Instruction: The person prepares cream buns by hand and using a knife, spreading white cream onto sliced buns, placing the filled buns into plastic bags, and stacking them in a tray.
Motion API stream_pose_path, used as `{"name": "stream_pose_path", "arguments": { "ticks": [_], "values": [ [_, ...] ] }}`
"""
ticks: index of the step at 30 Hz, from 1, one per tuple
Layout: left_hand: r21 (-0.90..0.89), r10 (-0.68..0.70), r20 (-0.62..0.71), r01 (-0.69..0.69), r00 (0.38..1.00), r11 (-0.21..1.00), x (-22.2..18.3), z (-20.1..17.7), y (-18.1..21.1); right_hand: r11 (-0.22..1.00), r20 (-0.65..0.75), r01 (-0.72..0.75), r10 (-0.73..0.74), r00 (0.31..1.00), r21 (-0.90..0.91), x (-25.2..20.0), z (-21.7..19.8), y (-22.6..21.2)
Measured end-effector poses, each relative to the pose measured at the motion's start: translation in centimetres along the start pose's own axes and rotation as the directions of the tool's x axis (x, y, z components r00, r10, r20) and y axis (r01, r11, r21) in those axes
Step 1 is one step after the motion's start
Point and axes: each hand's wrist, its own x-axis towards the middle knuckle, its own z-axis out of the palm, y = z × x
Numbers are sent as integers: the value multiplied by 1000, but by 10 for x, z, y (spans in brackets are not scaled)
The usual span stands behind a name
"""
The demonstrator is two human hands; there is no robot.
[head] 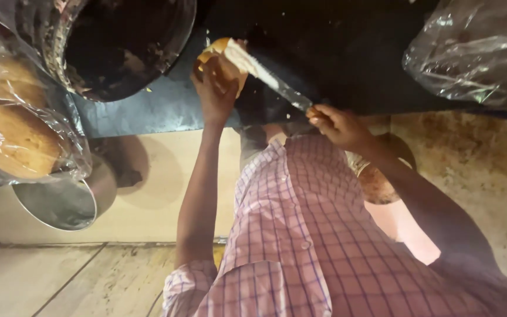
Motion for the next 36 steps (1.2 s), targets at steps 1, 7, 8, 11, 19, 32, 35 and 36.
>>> {"name": "stream_pose_path", "arguments": {
  "ticks": [1,7,8,11,19,32,35,36],
  "values": [
    [-72,-33,6,33,999,997,-2,-1,1,999,5,16,-16,1000,-41,5,3,0],
    [-166,-15,-27,11,1000,986,-13,-2,-12,956,-4,52,-56,998,-290,29,20,-1],
    [-184,-36,-22,32,999,982,-15,-1,-15,923,-31,143,-165,986,-357,31,21,-2],
    [-133,-4,-26,1,1000,991,-18,2,-19,731,73,0,68,995,-682,26,29,-5],
    [-540,-172,40,166,984,825,-18,-2,4,454,160,198,-120,980,-869,20,63,16],
    [38,-131,-34,132,991,990,-24,6,4,496,58,238,-350,935,-835,-61,-43,-37],
    [374,-187,26,164,982,913,-21,8,18,445,60,287,-458,887,-849,-46,-50,-47],
    [438,-244,57,196,968,877,-19,9,25,593,-60,208,-400,915,-778,-45,-49,-52]
  ]
}}
